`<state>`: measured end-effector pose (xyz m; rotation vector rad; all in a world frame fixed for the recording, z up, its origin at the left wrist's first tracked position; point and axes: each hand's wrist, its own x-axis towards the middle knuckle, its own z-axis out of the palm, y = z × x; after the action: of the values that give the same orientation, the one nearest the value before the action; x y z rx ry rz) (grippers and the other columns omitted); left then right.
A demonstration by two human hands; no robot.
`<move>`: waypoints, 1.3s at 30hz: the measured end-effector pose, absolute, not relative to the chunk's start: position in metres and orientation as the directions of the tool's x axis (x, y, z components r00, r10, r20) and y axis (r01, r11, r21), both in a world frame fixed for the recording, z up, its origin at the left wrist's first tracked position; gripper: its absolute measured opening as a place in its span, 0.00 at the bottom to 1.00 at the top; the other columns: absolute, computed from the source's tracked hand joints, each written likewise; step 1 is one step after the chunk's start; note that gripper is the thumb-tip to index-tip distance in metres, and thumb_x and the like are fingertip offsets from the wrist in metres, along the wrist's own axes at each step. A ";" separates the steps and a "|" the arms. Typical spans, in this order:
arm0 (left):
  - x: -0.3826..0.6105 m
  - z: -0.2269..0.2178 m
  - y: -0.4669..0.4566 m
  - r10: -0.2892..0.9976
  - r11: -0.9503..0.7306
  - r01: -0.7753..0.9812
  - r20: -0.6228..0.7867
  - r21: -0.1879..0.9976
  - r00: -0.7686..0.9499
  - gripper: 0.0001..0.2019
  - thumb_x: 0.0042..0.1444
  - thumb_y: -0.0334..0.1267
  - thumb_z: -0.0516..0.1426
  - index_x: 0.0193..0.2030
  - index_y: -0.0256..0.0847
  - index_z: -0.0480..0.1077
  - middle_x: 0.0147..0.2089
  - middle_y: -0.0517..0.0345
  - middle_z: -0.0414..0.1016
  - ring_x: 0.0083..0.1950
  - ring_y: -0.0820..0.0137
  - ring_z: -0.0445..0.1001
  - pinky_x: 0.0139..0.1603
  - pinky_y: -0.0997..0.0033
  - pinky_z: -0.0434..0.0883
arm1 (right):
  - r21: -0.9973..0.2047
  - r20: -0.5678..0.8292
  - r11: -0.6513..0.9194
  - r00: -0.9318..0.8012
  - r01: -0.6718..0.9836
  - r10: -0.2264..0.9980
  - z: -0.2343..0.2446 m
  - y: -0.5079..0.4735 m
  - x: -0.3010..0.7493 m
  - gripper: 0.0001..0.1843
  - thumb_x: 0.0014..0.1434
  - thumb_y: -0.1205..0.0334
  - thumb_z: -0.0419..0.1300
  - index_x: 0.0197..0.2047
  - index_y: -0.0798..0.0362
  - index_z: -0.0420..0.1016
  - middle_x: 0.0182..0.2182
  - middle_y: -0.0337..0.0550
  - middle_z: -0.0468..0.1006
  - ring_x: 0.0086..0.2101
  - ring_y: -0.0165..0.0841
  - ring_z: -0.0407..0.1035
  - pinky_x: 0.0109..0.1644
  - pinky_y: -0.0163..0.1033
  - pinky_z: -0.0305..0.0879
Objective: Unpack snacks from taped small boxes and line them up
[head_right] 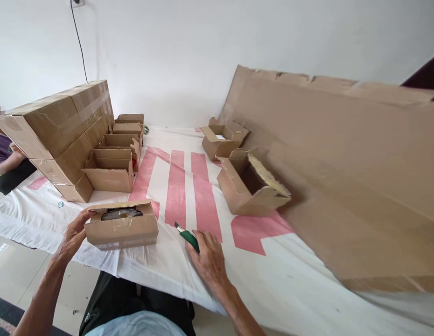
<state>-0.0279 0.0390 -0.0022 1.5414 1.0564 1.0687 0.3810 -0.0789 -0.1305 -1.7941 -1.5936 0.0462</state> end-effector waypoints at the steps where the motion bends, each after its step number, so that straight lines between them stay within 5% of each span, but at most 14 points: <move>1: -0.029 -0.001 0.039 0.955 -0.178 0.144 0.136 0.973 0.262 0.25 0.59 0.56 0.69 0.57 0.44 0.79 0.74 0.43 0.68 0.72 0.46 0.70 0.57 0.61 0.80 | -0.575 0.434 0.046 0.256 0.817 0.864 -0.125 -0.076 0.374 0.18 0.70 0.49 0.55 0.54 0.50 0.76 0.48 0.56 0.80 0.51 0.53 0.74 0.58 0.61 0.72; 7: -0.037 0.002 0.042 0.939 -0.173 0.248 0.083 0.953 0.334 0.38 0.53 0.60 0.72 0.68 0.48 0.75 0.77 0.42 0.66 0.74 0.40 0.67 0.58 0.55 0.81 | -0.830 0.353 0.233 0.154 0.507 0.923 -0.075 -0.062 0.315 0.26 0.71 0.50 0.57 0.68 0.46 0.67 0.59 0.53 0.77 0.54 0.47 0.77 0.57 0.55 0.77; 14: -0.047 0.002 0.041 0.888 -0.228 0.307 0.068 0.924 0.454 0.49 0.51 0.63 0.72 0.77 0.57 0.64 0.81 0.45 0.58 0.79 0.38 0.59 0.66 0.48 0.75 | -0.747 0.495 0.399 0.043 0.532 0.868 -0.061 -0.053 0.292 0.23 0.73 0.52 0.58 0.68 0.46 0.72 0.62 0.55 0.74 0.62 0.49 0.72 0.65 0.57 0.73; 21: -0.042 0.012 0.048 0.861 -0.257 0.392 0.024 0.883 0.508 0.69 0.35 0.61 0.79 0.82 0.56 0.52 0.83 0.42 0.53 0.80 0.36 0.56 0.69 0.44 0.74 | -0.706 0.516 0.433 -0.011 0.560 0.856 -0.074 -0.055 0.294 0.32 0.72 0.52 0.58 0.76 0.46 0.64 0.68 0.57 0.69 0.66 0.52 0.68 0.67 0.59 0.71; 26: -0.037 0.020 0.055 0.854 -0.263 0.441 -0.005 0.858 0.520 0.69 0.36 0.57 0.79 0.83 0.54 0.51 0.81 0.40 0.56 0.77 0.38 0.62 0.69 0.41 0.73 | -0.755 0.441 0.383 -0.020 0.532 0.897 -0.068 -0.050 0.292 0.36 0.66 0.54 0.61 0.76 0.46 0.64 0.69 0.57 0.68 0.68 0.52 0.66 0.70 0.61 0.68; 31: -0.038 0.016 0.051 0.877 -0.324 0.487 0.065 0.811 0.475 0.63 0.41 0.52 0.79 0.82 0.52 0.55 0.80 0.41 0.58 0.77 0.40 0.63 0.71 0.41 0.71 | -0.865 0.288 0.306 -0.105 0.398 0.952 -0.044 -0.042 0.317 0.26 0.72 0.56 0.55 0.70 0.43 0.73 0.68 0.50 0.71 0.69 0.45 0.65 0.73 0.55 0.66; 39: -0.011 0.022 0.044 0.940 -0.282 0.684 0.053 0.673 0.336 0.62 0.43 0.56 0.76 0.82 0.45 0.54 0.74 0.37 0.65 0.72 0.35 0.69 0.71 0.40 0.68 | -0.865 0.173 0.196 -0.093 0.462 0.981 0.003 -0.022 0.316 0.25 0.68 0.42 0.61 0.60 0.48 0.77 0.58 0.51 0.78 0.52 0.44 0.77 0.55 0.52 0.77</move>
<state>-0.0108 0.0437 0.0223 2.0559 1.4178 0.6118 0.3155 -0.0224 0.0031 -1.3770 -1.6803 0.8257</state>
